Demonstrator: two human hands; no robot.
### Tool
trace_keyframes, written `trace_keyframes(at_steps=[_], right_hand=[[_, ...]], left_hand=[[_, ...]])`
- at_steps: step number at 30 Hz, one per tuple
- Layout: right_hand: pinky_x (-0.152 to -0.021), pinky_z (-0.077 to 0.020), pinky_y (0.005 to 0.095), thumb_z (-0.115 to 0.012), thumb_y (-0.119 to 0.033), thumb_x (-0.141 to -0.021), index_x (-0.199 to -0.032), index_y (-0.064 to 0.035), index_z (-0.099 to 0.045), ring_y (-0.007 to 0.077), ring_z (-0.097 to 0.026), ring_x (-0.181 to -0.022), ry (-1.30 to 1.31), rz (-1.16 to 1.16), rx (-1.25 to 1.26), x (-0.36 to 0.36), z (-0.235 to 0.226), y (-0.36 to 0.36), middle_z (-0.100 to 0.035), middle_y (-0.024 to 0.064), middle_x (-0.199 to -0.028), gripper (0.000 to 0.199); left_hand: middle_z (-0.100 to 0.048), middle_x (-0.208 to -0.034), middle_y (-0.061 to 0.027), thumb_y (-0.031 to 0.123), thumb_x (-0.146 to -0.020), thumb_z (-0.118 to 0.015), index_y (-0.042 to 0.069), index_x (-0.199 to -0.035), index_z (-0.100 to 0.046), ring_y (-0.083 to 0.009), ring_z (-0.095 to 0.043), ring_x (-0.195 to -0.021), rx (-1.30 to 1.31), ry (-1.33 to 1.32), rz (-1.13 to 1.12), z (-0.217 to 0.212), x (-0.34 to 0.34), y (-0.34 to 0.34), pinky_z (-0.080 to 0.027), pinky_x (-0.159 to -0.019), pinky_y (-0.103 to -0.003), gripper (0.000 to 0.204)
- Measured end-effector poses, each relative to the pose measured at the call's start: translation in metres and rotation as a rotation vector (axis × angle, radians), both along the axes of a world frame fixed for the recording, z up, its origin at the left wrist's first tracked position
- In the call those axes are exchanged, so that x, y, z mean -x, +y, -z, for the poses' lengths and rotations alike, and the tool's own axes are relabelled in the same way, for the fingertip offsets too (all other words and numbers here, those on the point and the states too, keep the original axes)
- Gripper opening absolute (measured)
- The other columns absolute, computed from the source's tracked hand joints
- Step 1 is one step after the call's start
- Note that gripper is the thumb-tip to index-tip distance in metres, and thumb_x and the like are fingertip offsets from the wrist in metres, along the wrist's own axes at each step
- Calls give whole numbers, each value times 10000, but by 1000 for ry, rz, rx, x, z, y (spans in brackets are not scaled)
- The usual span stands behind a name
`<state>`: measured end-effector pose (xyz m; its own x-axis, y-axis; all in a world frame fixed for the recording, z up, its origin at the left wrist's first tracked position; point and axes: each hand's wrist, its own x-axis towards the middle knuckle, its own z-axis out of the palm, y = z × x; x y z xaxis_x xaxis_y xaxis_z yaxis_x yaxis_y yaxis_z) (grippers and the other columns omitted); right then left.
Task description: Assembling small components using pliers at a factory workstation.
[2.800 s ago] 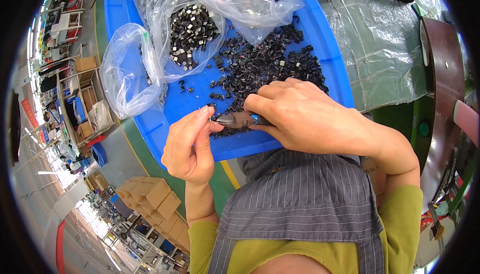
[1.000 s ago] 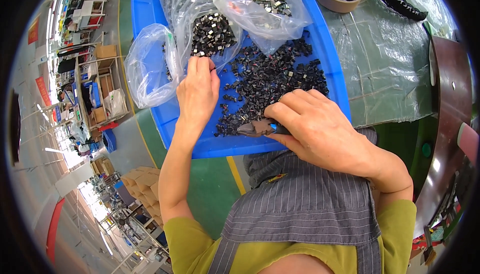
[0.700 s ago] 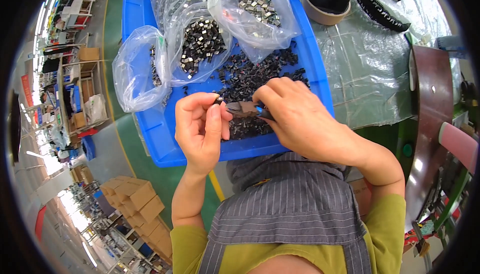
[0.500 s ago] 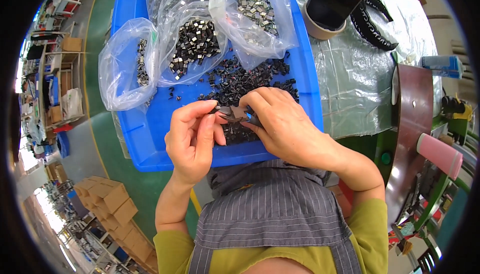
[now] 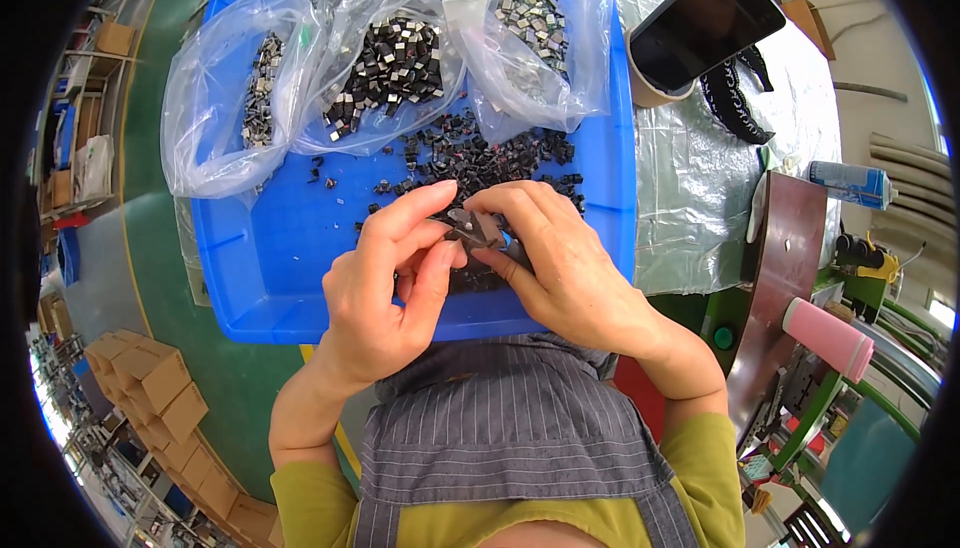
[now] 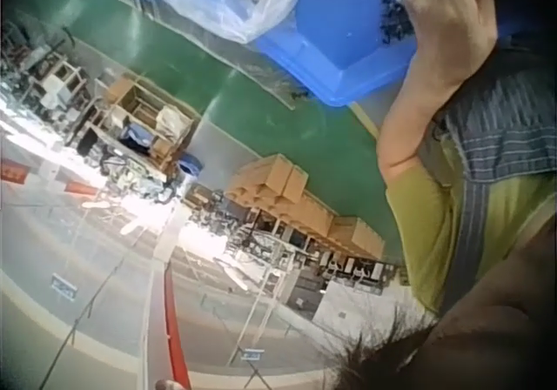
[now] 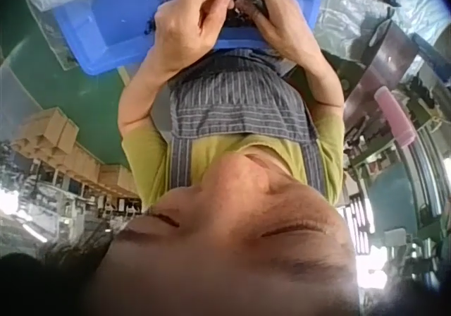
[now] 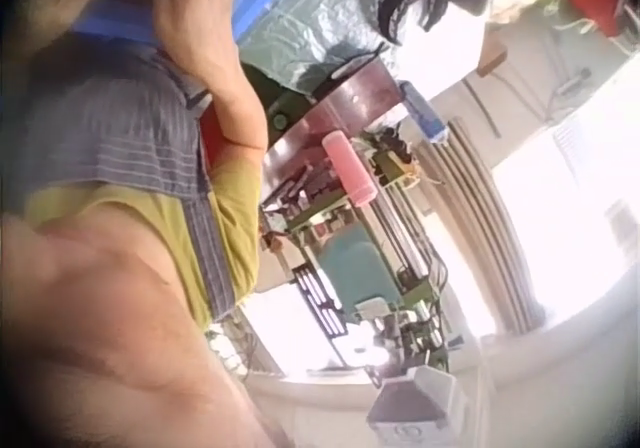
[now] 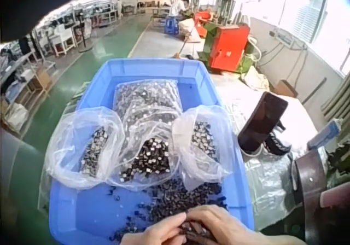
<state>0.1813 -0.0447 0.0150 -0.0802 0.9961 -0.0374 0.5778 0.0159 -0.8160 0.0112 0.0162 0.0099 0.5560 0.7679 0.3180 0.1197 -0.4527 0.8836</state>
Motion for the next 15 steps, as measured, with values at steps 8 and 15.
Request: trace_keyframes(at_steps=[8,15], right_hand=[[-883,-417,410,-647,-14,-791,-1148,-13,-509,352,-519,-1026,-19,-17,-38,0,0,0,-547,157,-1109,383],[-890,-417,412,-651,-20,-791,-1158,-16,-510,351,-518,-1038,-3,-12,-31,-1,0,0,-546,157,-1119,393]], left_hand=[[-679,-771,-51,-75,-840,-595,-8,-1214,-535,-38,-548,-529,-6,-15,30,3,-1,0,-396,-452,-178,384],[-679,-767,-55,-80,-835,-594,-6,-1212,-538,-45,-548,-522,-16,4,43,0,-1,3,-398,-448,-185,388]])
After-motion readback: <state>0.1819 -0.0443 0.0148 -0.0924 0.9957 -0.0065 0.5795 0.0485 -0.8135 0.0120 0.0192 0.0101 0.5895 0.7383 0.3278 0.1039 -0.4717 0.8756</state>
